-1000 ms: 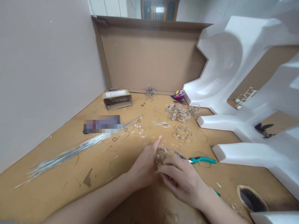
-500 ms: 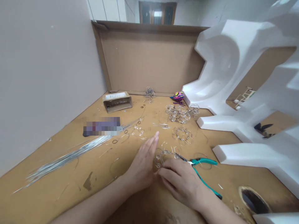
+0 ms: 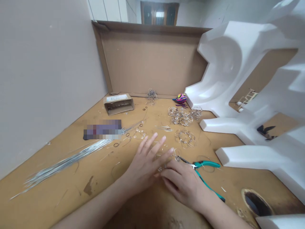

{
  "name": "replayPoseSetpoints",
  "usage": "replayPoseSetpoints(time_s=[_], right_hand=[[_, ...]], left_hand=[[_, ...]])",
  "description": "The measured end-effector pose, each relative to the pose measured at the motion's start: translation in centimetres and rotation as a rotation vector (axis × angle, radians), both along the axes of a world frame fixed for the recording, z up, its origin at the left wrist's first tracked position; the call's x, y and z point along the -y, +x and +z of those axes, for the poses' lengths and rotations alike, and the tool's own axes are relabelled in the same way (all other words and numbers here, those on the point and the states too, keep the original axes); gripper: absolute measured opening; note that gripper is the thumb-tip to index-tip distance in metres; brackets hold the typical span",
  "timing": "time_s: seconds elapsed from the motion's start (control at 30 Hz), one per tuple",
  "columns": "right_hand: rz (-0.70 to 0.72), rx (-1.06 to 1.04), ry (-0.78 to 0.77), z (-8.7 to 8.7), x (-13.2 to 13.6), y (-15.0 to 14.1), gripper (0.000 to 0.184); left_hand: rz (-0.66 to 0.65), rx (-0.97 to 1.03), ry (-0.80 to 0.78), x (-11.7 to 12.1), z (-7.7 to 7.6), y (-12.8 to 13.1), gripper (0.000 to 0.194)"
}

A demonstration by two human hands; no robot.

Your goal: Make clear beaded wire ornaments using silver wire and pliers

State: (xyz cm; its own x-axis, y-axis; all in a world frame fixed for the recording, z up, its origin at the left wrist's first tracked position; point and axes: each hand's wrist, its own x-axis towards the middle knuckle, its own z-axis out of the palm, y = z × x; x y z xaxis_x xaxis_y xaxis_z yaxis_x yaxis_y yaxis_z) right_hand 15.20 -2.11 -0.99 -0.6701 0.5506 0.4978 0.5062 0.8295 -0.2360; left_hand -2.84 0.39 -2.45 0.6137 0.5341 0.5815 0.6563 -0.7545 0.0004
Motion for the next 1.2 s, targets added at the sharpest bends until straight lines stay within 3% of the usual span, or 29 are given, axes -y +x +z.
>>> replayPoseSetpoints(time_s=[0.23, 0.4, 0.5, 0.67, 0.73, 0.83, 0.93, 1.2], right_hand=[[0.013, 0.180, 0.010, 0.8, 0.7, 0.0, 0.017], [0.032, 0.176, 0.002, 1.4, 1.3, 0.0, 0.018], [0.060, 0.086, -0.072, 1.3, 1.0, 0.2, 0.015], [0.022, -0.273, -0.369, 0.6, -0.3, 0.2, 0.018], [-0.044, -0.339, -0.483, 0.6, -0.7, 0.2, 0.020], [-0.096, -0.371, -0.621, 0.8, -1.0, 0.4, 0.015], [-0.122, -0.363, -0.728, 0.8, -1.1, 0.5, 0.010], [-0.112, -0.225, -0.700, -0.3, -1.6, 0.4, 0.013]], left_hand=[[-0.115, -0.051, -0.241, -0.2, 0.5, 0.1, 0.056], [-0.206, -0.014, -0.283, -0.1, 0.4, -0.1, 0.064], [-0.200, 0.043, -0.395, 0.0, 0.4, 0.3, 0.055], [-0.168, 0.191, -0.662, 0.3, 0.6, 1.3, 0.034], [-0.186, 0.228, -0.750, 0.3, 0.2, 1.3, 0.042], [-0.162, 0.257, -0.809, 0.2, -0.8, 0.8, 0.078], [-0.119, 0.225, -0.837, 0.1, -1.5, 0.5, 0.092], [-0.110, 0.100, -0.767, -0.2, -1.1, 0.4, 0.105]])
